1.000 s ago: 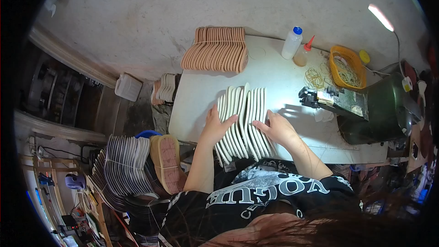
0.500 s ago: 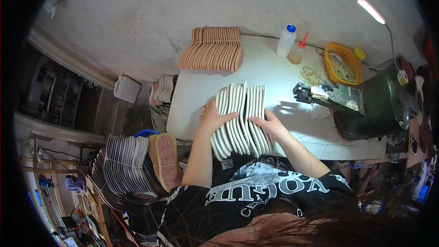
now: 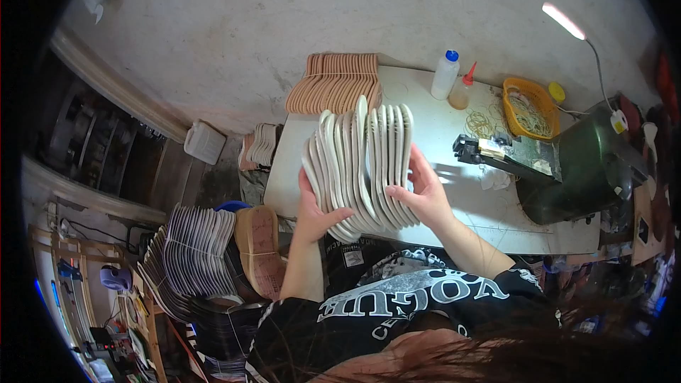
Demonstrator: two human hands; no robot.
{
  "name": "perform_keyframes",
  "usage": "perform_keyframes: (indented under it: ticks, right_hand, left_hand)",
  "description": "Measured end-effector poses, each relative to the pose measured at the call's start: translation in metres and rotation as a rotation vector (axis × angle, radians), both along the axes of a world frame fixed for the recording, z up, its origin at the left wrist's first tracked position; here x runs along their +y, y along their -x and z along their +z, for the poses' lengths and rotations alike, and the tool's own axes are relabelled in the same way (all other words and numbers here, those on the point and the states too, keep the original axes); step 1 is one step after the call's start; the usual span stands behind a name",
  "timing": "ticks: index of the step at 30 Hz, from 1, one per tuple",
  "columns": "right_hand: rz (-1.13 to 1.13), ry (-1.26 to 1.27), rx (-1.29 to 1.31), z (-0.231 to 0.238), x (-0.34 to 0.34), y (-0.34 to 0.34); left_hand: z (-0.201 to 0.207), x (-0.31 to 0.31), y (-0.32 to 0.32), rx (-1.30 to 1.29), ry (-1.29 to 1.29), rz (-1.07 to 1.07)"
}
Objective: The recorder sorts, stacks, and moves piles of shoe soles in a manufacturing environment.
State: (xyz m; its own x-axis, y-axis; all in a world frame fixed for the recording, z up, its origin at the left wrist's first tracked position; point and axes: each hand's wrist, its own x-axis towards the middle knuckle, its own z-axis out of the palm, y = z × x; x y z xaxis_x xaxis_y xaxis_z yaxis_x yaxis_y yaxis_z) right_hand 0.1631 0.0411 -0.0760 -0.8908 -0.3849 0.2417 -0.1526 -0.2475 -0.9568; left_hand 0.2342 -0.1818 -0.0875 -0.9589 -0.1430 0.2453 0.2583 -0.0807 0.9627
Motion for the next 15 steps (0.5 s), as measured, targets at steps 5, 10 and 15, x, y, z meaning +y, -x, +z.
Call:
perform_keyframes:
  ticks: [5, 10, 15]
  right_hand:
    - [0.053, -0.069, -0.101, -0.007, 0.002, 0.004]
    - [0.081, 0.028, -0.232, -0.022, -0.016, -0.009]
    - [-0.016, 0.053, 0.052, 0.012, -0.006, -0.013]
  left_hand:
    - [0.003, -0.026, 0.004, 0.000, 0.140, -0.031]
    - [0.009, 0.009, 0.011, -0.124, -0.107, -0.099]
    - [0.030, 0.020, 0.005, 0.263, 0.115, -0.065]
